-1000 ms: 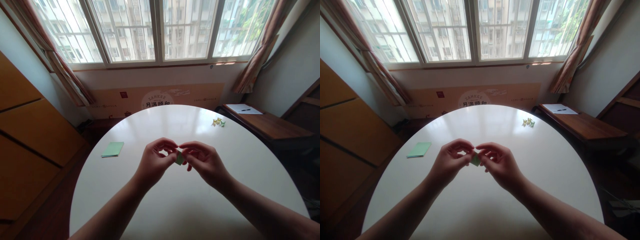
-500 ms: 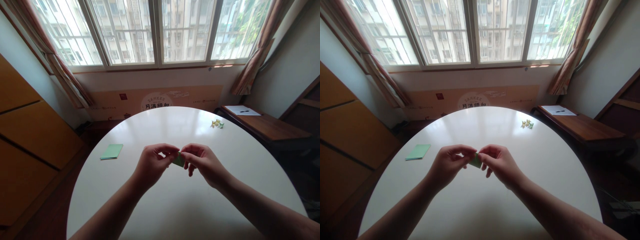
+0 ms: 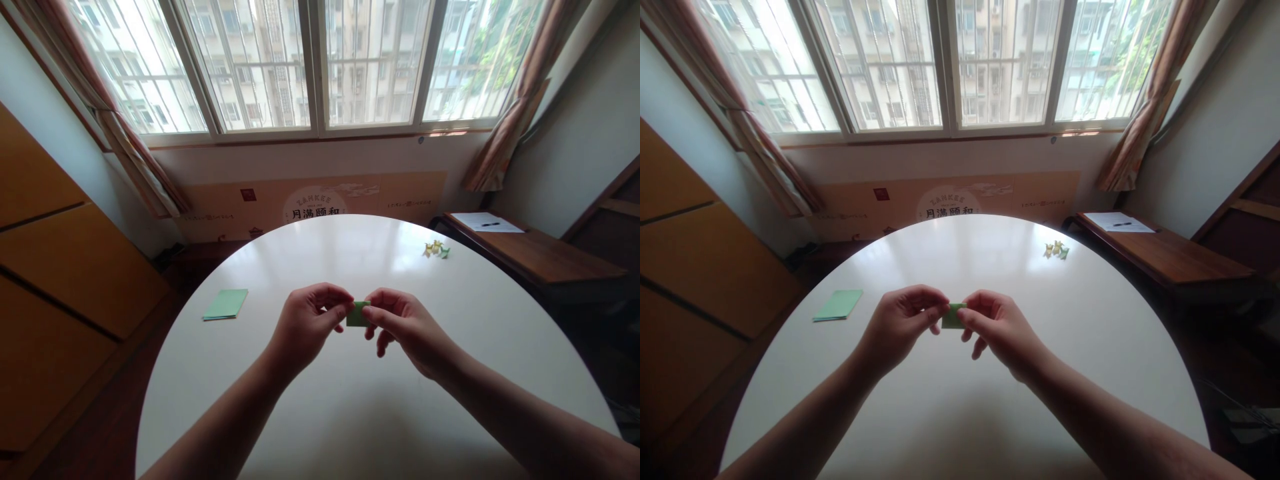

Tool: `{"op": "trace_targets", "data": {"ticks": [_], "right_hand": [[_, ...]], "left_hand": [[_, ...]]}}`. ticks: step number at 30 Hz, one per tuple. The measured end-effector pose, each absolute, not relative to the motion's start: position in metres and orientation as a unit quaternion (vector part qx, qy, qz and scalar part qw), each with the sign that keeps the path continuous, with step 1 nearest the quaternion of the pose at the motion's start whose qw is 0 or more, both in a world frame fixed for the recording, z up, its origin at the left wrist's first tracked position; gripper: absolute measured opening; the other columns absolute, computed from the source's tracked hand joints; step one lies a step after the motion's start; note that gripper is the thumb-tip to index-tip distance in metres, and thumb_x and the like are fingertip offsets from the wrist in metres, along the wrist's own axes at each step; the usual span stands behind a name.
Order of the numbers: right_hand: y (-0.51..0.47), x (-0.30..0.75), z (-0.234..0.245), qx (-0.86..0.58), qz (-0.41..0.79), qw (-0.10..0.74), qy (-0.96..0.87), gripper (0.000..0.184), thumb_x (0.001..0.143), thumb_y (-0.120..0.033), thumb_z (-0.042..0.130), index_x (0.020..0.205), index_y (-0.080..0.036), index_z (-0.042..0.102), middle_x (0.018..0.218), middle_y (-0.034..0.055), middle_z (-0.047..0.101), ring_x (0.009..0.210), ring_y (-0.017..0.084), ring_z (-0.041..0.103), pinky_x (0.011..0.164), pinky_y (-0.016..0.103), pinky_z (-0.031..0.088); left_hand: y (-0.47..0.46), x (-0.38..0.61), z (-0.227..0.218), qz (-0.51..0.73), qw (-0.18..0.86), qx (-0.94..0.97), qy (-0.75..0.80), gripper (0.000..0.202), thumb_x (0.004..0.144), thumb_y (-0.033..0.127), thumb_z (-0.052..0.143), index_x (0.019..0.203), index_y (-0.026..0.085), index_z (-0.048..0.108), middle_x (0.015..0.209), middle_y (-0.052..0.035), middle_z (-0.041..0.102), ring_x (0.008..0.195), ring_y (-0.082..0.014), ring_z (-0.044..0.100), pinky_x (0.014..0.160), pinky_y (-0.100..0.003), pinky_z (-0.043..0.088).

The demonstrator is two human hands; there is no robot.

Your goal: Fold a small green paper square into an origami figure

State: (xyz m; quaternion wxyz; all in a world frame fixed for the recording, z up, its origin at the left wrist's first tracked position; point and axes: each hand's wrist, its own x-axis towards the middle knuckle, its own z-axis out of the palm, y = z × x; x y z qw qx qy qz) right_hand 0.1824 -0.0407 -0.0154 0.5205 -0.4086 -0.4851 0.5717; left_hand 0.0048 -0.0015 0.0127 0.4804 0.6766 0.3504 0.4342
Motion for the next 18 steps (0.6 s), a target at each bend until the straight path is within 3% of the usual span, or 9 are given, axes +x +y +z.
{"op": "trace_targets", "data": {"ticks": [7, 13, 18], "right_hand": [[-0.042, 0.181, -0.014, -0.411, 0.561, 0.53, -0.485, 0.026, 0.081, -0.039, 0.075, 0.074, -0.015, 0.066, 0.07, 0.0041, 0.066, 0.062, 0.016, 0.061, 0.043, 0.022, 0.048], [-0.041, 0.185, -0.013, -0.399, 0.567, 0.509, -0.511, 0.024, 0.082, -0.035, 0.074, 0.073, -0.015, 0.065, 0.069, 0.004, 0.068, 0.062, 0.016, 0.064, 0.043, 0.021, 0.048], [-0.041, 0.187, -0.013, -0.398, 0.583, 0.468, -0.532, 0.023, 0.082, -0.033, 0.073, 0.073, -0.015, 0.065, 0.068, 0.0045, 0.068, 0.06, 0.016, 0.064, 0.042, 0.02, 0.048]], "left_hand": [[-0.002, 0.005, 0.011, 0.415, 0.489, 0.68, 0.356, 0.007, 0.077, 0.019, 0.072, 0.079, 0.012, 0.071, 0.069, -0.0031, 0.071, 0.058, -0.0122, 0.062, 0.051, -0.022, 0.054], [0.006, -0.001, 0.011, 0.322, 0.565, 0.678, 0.343, 0.02, 0.081, 0.028, 0.073, 0.091, 0.012, 0.067, 0.071, -0.0027, 0.07, 0.057, -0.0122, 0.061, 0.052, -0.023, 0.053], [0.006, -0.005, 0.014, 0.213, 0.531, 0.748, 0.337, 0.026, 0.089, 0.036, 0.062, 0.079, 0.012, 0.067, 0.068, -0.0032, 0.065, 0.06, -0.0133, 0.059, 0.053, -0.024, 0.052]]}}
